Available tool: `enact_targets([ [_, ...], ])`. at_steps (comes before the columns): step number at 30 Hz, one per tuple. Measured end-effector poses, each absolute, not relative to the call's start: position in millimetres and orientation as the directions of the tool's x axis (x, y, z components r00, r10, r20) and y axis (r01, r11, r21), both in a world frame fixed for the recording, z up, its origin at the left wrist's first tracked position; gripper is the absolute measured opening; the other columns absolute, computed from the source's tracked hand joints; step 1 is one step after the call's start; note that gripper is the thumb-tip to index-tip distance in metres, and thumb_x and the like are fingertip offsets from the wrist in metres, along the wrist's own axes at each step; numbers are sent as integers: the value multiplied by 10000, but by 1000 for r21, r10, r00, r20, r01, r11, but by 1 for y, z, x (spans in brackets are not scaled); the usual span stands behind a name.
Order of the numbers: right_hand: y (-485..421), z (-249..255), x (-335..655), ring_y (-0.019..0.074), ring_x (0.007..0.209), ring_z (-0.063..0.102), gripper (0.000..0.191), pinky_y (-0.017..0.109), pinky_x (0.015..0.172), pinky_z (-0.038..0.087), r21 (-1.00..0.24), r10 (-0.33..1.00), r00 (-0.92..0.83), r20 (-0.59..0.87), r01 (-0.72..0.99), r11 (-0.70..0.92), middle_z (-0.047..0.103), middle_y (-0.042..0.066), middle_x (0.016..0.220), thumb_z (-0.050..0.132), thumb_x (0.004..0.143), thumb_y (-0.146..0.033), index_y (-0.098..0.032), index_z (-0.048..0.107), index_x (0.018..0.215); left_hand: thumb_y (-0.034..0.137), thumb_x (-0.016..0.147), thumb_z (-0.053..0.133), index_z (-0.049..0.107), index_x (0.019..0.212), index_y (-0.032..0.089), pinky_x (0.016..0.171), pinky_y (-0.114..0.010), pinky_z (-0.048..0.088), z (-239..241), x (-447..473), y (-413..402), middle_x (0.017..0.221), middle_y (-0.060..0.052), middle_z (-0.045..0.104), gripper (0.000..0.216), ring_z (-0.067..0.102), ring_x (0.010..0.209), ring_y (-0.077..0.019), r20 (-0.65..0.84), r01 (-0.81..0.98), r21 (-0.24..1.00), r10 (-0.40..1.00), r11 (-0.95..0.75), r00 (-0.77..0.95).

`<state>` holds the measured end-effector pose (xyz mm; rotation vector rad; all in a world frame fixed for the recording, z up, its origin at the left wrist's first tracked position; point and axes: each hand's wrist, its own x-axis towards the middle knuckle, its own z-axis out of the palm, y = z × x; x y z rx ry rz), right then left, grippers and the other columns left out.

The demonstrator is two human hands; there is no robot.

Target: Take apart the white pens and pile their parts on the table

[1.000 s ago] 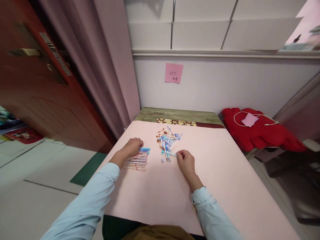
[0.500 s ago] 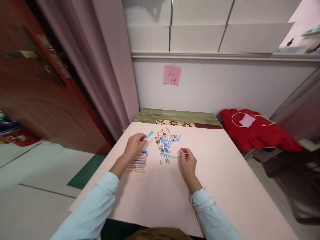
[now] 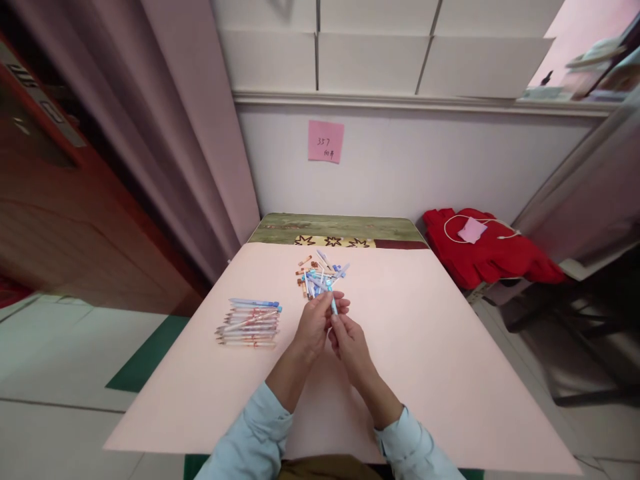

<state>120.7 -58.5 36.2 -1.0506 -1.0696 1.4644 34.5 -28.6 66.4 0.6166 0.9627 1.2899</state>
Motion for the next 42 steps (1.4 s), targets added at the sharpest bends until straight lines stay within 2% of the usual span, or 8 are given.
enact_targets([
  [11, -66, 38, 113, 216, 732, 610, 358, 303, 659, 436, -986, 996, -82, 28, 160, 41, 663, 77, 804, 379, 932, -442, -196, 624, 843, 466, 767, 656, 552, 800, 181, 601, -253, 466, 62, 43, -35, 559, 72, 469, 305, 435, 444, -65, -233, -586, 806, 957, 89, -176],
  [20, -67, 31, 108, 227, 691, 612, 295, 301, 634, 410, -943, 992, -94, 79, 317, 105, 646, 72, 709, 382, 903, -370, -216, 592, 765, 507, 813, 604, 537, 817, 195, 603, -267, 481, 62, 41, -42, 512, 106, 357, 319, 328, 404, -53, -216, -537, 843, 935, 33, -281],
  [24, -69, 35, 109, 194, 638, 553, 288, 279, 571, 372, -978, 995, -77, 66, 192, 79, 582, 41, 668, 449, 885, -445, -220, 556, 738, 510, 802, 628, 569, 846, 195, 626, -258, 483, 64, 38, -41, 523, 96, 399, 323, 373, 417, -55, -192, -563, 826, 957, 37, -218],
  [27, -66, 43, 114, 109, 457, 351, 354, 226, 441, 249, -979, 980, -157, -120, -146, -143, 402, -47, 539, 488, 869, -542, -222, 476, 719, 578, 802, 597, 618, 918, 184, 640, -273, 487, 69, 31, -41, 612, 23, 558, 411, 527, 520, -104, -180, -602, 790, 982, 111, -56],
  [31, -60, 55, 127, 51, 422, 62, 377, 184, 394, 57, -694, 837, -453, -307, -495, -522, 189, -125, 507, 585, 817, -546, -216, 424, 733, 497, 771, 670, 683, 908, 148, 752, -330, 504, 73, 21, -45, 854, -120, 704, 375, 668, 808, -227, -196, -564, 772, 954, 292, 226],
  [34, -58, 61, 136, 40, 416, 59, 306, 168, 379, 52, -545, 746, -607, -273, -542, -640, 195, -124, 518, 640, 798, -450, -197, 470, 772, 364, 757, 714, 711, 831, 137, 878, -357, 481, 73, 16, -50, 967, -157, 715, 238, 653, 998, -278, -166, -561, 775, 949, 293, 267],
  [37, -57, 61, 142, 35, 409, 88, 292, 157, 371, 75, -468, 700, -671, -244, -551, -691, 223, -119, 531, 692, 790, -407, -179, 515, 837, 363, 778, 702, 730, 952, 133, 916, -370, 469, 70, 11, -52, 1006, -166, 713, 289, 636, 1046, -279, -165, -556, 766, 935, 322, 314],
  [42, -57, 57, 141, 24, 408, 87, 363, 147, 368, 74, -456, 666, -709, -234, -525, -719, 244, -125, 526, 761, 744, -426, -176, 508, 821, 371, 759, 724, 717, 693, 139, 771, -316, 502, 67, 6, -51, 877, -136, 718, 242, 660, 785, -207, -147, -509, 816, 950, 274, 276],
])
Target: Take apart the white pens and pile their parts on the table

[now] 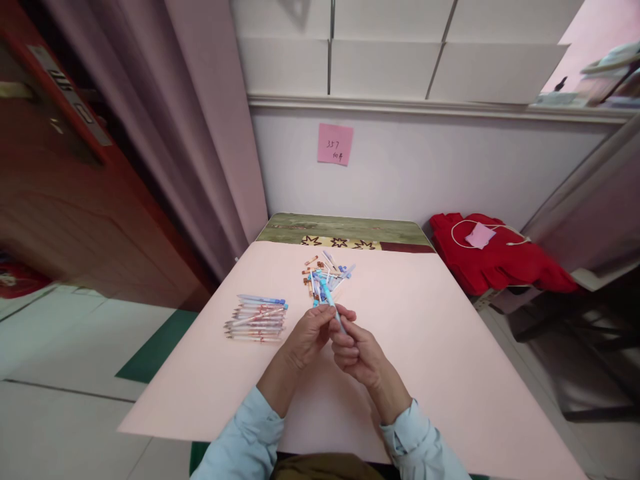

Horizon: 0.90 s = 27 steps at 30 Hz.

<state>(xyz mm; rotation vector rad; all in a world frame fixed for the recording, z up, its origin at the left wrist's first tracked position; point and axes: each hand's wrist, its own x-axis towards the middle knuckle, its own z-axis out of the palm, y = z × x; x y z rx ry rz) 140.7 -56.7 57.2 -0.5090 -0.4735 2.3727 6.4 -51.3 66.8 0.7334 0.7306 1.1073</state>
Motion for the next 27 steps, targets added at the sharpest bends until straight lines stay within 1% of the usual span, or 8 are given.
enact_targets([
  [5, -57, 56, 132, 30, 405, 134, 419, 157, 379, 107, -675, 778, -566, -273, -463, -574, 260, -125, 495, 714, 746, -541, -186, 491, 742, 328, 715, 754, 702, 625, 129, 658, -262, 493, 67, 11, -50, 736, -99, 699, 224, 619, 636, -148, -176, -505, 835, 976, 217, 128],
  [10, -58, 50, 127, 100, 509, 485, 346, 211, 468, 369, -976, 983, -151, -105, -171, -131, 583, -15, 617, 746, 705, -489, -177, 600, 730, 368, 676, 769, 724, 736, 111, 428, -244, 396, 60, 17, -44, 589, -42, 634, 267, 533, 445, -119, -295, -509, 824, 956, 251, -7],
  [12, -57, 47, 126, 118, 516, 517, 352, 227, 478, 394, -986, 989, -112, -94, -129, -109, 596, -13, 613, 734, 711, -513, -184, 618, 760, 347, 658, 786, 719, 731, 109, 480, -242, 442, 57, 17, -41, 675, -65, 676, 258, 604, 545, -140, -300, -535, 814, 952, 226, -55],
  [15, -56, 42, 126, 96, 386, 415, 504, 216, 387, 297, -938, 946, -231, -226, -210, -275, 479, -45, 464, 518, 825, -663, -175, 607, 737, 309, 642, 807, 713, 734, 113, 597, -248, 501, 53, 15, -37, 759, -79, 706, 236, 651, 663, -152, -316, -570, 792, 946, 220, -75],
  [17, -55, 41, 126, 81, 355, 363, 576, 209, 366, 243, -898, 914, -283, -290, -250, -363, 445, -51, 437, 441, 847, -694, -157, 619, 739, 308, 650, 804, 712, 745, 108, 587, -246, 496, 51, 13, -36, 747, -75, 704, 239, 637, 623, -136, -323, -573, 789, 943, 223, -77],
  [20, -53, 39, 126, 71, 413, 423, 483, 193, 401, 287, -896, 929, -247, -275, -283, -341, 543, -22, 530, 599, 785, -626, -145, 604, 740, 352, 679, 783, 714, 771, 106, 543, -248, 478, 48, 12, -36, 728, -66, 700, 271, 608, 552, -118, -314, -563, 798, 946, 215, -85],
  [23, -53, 38, 125, 83, 509, 499, 388, 192, 478, 378, -932, 972, -117, -206, -280, -231, 591, -25, 615, 769, 672, -483, -168, 560, 760, 340, 664, 800, 715, 763, 116, 625, -261, 512, 47, 12, -34, 772, -69, 713, 259, 659, 660, -147, -304, -578, 802, 936, 151, -177],
  [27, -53, 37, 123, 77, 450, 414, 364, 188, 427, 321, -929, 969, -143, -201, -287, -235, 500, -75, 532, 714, 729, -494, -196, 507, 761, 296, 669, 803, 714, 768, 109, 743, -279, 533, 49, 10, -30, 802, -86, 722, 229, 685, 775, -172, -288, -584, 803, 935, 118, -208],
])
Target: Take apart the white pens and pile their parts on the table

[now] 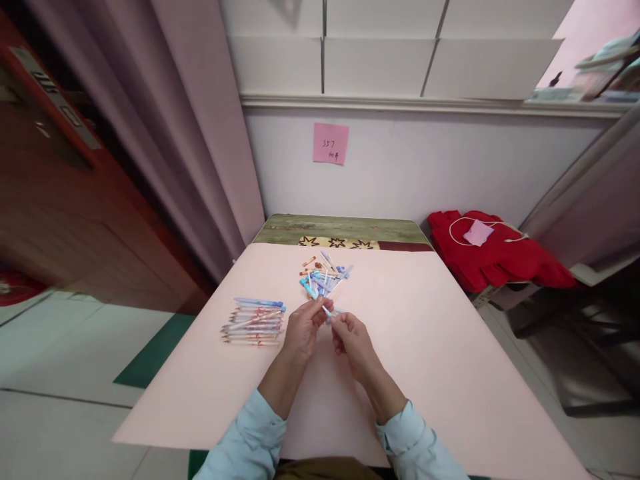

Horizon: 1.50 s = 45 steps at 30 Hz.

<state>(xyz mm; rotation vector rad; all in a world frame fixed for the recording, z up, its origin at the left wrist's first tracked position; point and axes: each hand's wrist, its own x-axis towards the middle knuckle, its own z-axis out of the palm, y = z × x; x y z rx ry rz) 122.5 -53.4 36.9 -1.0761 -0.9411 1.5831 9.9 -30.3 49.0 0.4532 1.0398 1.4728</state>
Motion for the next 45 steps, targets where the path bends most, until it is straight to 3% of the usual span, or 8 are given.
enact_targets([
  [5, -51, 28, 129, 58, 417, 301, 366, 195, 401, 196, -940, 958, -141, -251, -201, -276, 443, -88, 514, 667, 756, -519, -193, 502, 737, 237, 802, 690, 666, 854, 118, 716, -318, 567, 55, -11, -24, 830, -96, 725, 132, 701, 736, -175, -346, -645, 763, 874, 49, -342],
  [12, -30, 19, 137, 92, 419, 336, 304, 228, 418, 234, -958, 965, 29, -262, -124, -257, 473, -66, 520, 573, 779, -498, -200, 541, 732, 188, 865, 589, 623, 873, 108, 734, -341, 581, 44, -24, -16, 772, -108, 719, 87, 699, 694, -169, -325, -629, 778, 867, 18, -377],
  [17, -17, 17, 139, 173, 615, 564, 210, 256, 578, 390, -965, 988, 151, -20, 255, -59, 654, 0, 667, 570, 762, -372, -198, 657, 840, 323, 785, 668, 628, 824, 117, 525, -245, 514, 24, -14, -11, 714, -81, 703, 214, 592, 503, -107, -220, -341, 936, 898, 84, -382],
  [22, -21, 18, 140, 187, 666, 593, 239, 271, 630, 403, -915, 974, 209, 87, 403, -5, 682, 10, 754, 503, 832, -374, -213, 650, 928, 415, 791, 617, 577, 700, 164, 412, -189, 374, 12, -14, -11, 641, -12, 658, 270, 474, 426, -73, 16, -28, 999, 883, -33, -470],
  [27, -67, 39, 142, 150, 617, 565, 194, 247, 606, 387, -926, 993, -102, 50, 368, 85, 653, -11, 734, 399, 892, -291, -209, 555, 971, 399, 821, 596, 556, 668, 178, 481, -196, 398, 13, -22, -13, 609, 4, 635, 271, 457, 456, -77, 168, 117, 985, 840, -125, -517],
  [32, -128, 38, 137, 149, 630, 568, 228, 232, 566, 331, -783, 846, -521, -118, 573, 243, 650, -24, 727, 707, 711, -309, -217, 602, 892, 403, 819, 607, 597, 757, 168, 462, -191, 380, 19, -30, -7, 632, -3, 646, 244, 455, 463, -77, 164, 57, 985, 804, -161, -572],
  [41, -136, 32, 130, 199, 777, 638, 179, 266, 629, 361, -468, 810, -538, -233, 792, 392, 701, 76, 918, 559, 807, -170, -183, 670, 946, 418, 787, 642, 568, 710, 166, 406, -177, 343, 20, -37, -10, 603, -5, 637, 274, 450, 440, -72, 78, -9, 995, 858, -95, -508],
  [45, -105, 40, 140, 195, 736, 630, 157, 257, 621, 351, -493, 864, -476, -165, 798, 346, 709, 74, 832, 556, 756, -138, -182, 688, 829, 439, 779, 631, 563, 735, 163, 384, -181, 348, 16, -36, -10, 610, -10, 638, 287, 457, 423, -75, 25, -53, 997, 884, -56, -467],
])
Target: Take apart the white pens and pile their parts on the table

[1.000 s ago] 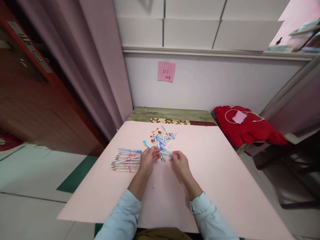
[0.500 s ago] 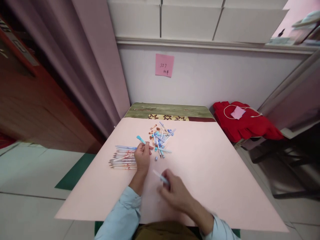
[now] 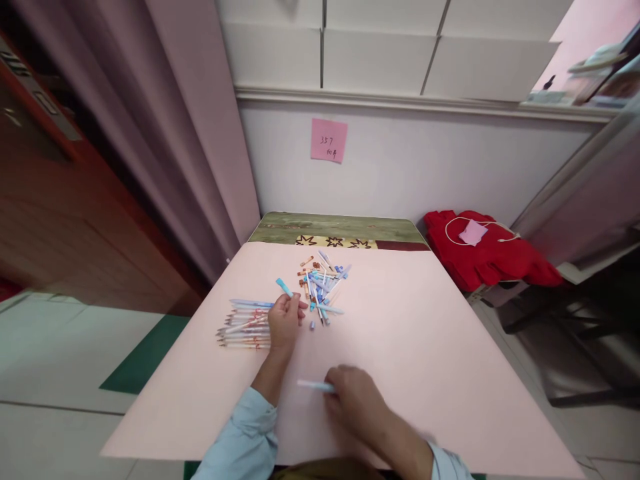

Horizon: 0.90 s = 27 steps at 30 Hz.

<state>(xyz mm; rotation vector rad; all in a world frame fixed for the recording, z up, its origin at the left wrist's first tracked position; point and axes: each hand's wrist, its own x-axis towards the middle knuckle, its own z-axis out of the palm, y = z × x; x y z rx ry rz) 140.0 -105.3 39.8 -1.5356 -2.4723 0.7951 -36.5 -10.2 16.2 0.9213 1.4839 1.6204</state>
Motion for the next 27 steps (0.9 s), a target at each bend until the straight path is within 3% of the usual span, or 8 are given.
enact_targets([
  [2, -68, 43, 147, 170, 697, 615, 136, 240, 630, 350, -594, 927, -371, -51, 758, 270, 703, 51, 768, 548, 779, -164, -191, 680, 760, 438, 777, 618, 548, 750, 165, 383, -187, 368, 16, -32, -9, 621, -17, 647, 282, 475, 420, -81, -1, -77, 996, 895, -37, -446],
  [6, 17, 40, 149, 167, 626, 566, 163, 246, 602, 328, -774, 995, 22, 102, 629, 66, 668, 47, 656, 569, 790, -246, -185, 669, 677, 434, 781, 590, 497, 796, 186, 366, -188, 375, 16, -21, -9, 610, 0, 646, 265, 492, 400, -91, -33, -85, 996, 903, -4, -429],
  [12, 56, 14, 131, 174, 624, 591, 275, 242, 590, 371, -864, 989, 72, 126, 498, 74, 684, 29, 656, 521, 824, -365, -182, 712, 749, 450, 750, 642, 499, 776, 182, 373, -181, 398, 17, -23, -3, 630, -4, 648, 305, 517, 428, -91, -17, -68, 998, 917, -11, -398],
  [17, 46, -3, 129, 186, 695, 607, 390, 250, 644, 434, -983, 962, 257, 90, 179, 44, 704, 54, 750, 523, 818, -496, -149, 701, 804, 442, 753, 635, 539, 835, 159, 498, -256, 524, 25, -8, 22, 732, -49, 683, 310, 609, 520, -118, -116, -293, 955, 864, -39, -489],
  [21, 36, 1, 118, 150, 603, 548, 410, 237, 592, 424, -996, 978, 199, 56, -51, 67, 650, 28, 679, 553, 817, -540, -151, 645, 725, 401, 686, 732, 612, 774, 137, 646, -252, 532, 29, 19, 34, 776, -34, 674, 303, 641, 669, -122, -62, -375, 919, 892, -125, -449],
  [27, 27, 17, 101, 102, 475, 407, 476, 220, 480, 326, -983, 999, 4, 39, -182, 39, 479, -37, 494, 573, 803, -593, -162, 576, 601, 414, 709, 739, 669, 730, 136, 579, -216, 437, 21, 21, 26, 618, 15, 610, 287, 536, 560, -90, 24, -304, 945, 952, -122, -306],
])
